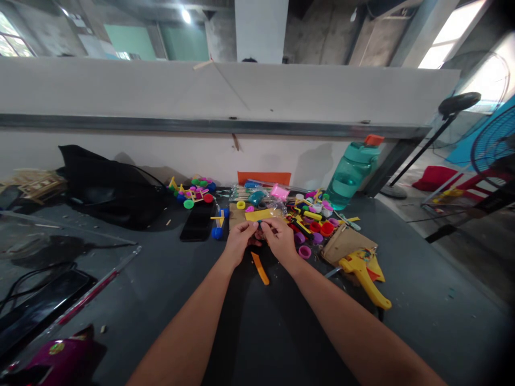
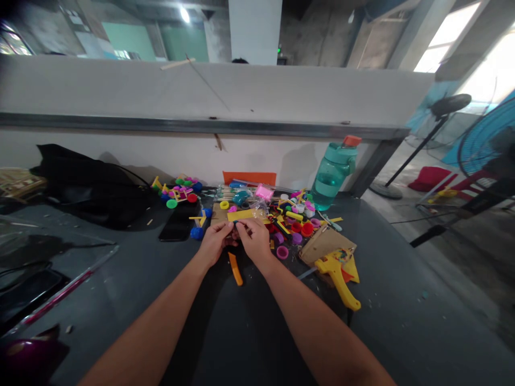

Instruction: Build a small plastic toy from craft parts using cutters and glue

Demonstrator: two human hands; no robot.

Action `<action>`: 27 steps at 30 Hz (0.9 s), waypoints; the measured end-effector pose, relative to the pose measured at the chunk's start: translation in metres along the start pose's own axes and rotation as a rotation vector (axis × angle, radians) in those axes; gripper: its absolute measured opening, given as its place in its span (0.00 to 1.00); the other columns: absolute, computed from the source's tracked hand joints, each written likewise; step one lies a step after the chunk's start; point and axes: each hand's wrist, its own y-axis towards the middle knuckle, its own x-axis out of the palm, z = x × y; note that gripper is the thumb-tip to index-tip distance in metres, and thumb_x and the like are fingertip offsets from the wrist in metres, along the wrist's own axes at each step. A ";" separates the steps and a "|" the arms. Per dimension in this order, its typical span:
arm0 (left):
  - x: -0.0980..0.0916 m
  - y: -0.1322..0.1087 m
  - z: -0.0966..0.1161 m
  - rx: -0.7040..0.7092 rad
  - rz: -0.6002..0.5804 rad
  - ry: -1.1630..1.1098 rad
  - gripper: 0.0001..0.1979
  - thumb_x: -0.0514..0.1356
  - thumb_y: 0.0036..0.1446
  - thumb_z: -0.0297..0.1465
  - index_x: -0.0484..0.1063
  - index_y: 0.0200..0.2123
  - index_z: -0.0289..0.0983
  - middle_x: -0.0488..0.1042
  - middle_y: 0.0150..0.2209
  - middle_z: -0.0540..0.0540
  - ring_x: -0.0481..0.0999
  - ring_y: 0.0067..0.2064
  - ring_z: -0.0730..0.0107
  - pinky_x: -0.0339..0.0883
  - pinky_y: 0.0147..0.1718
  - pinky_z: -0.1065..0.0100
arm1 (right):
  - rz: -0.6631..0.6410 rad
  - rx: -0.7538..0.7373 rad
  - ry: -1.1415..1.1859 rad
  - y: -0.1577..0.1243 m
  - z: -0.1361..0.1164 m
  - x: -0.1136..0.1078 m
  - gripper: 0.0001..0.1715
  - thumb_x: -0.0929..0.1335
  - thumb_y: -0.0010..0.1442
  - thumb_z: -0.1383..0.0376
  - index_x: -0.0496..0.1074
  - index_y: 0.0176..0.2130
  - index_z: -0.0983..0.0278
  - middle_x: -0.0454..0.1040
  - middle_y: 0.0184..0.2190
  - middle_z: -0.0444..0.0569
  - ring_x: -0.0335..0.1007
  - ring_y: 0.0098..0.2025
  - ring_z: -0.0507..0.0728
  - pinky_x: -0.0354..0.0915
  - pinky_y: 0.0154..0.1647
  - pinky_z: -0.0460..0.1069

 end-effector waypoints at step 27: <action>0.003 0.001 -0.001 0.038 0.054 0.039 0.16 0.64 0.42 0.41 0.70 0.25 0.33 0.66 0.20 0.52 0.67 0.21 0.77 0.69 0.20 0.72 | 0.004 0.102 0.078 0.001 -0.001 -0.001 0.12 0.64 0.56 0.60 0.74 0.31 0.64 0.73 0.28 0.47 0.69 0.32 0.54 0.64 0.31 0.47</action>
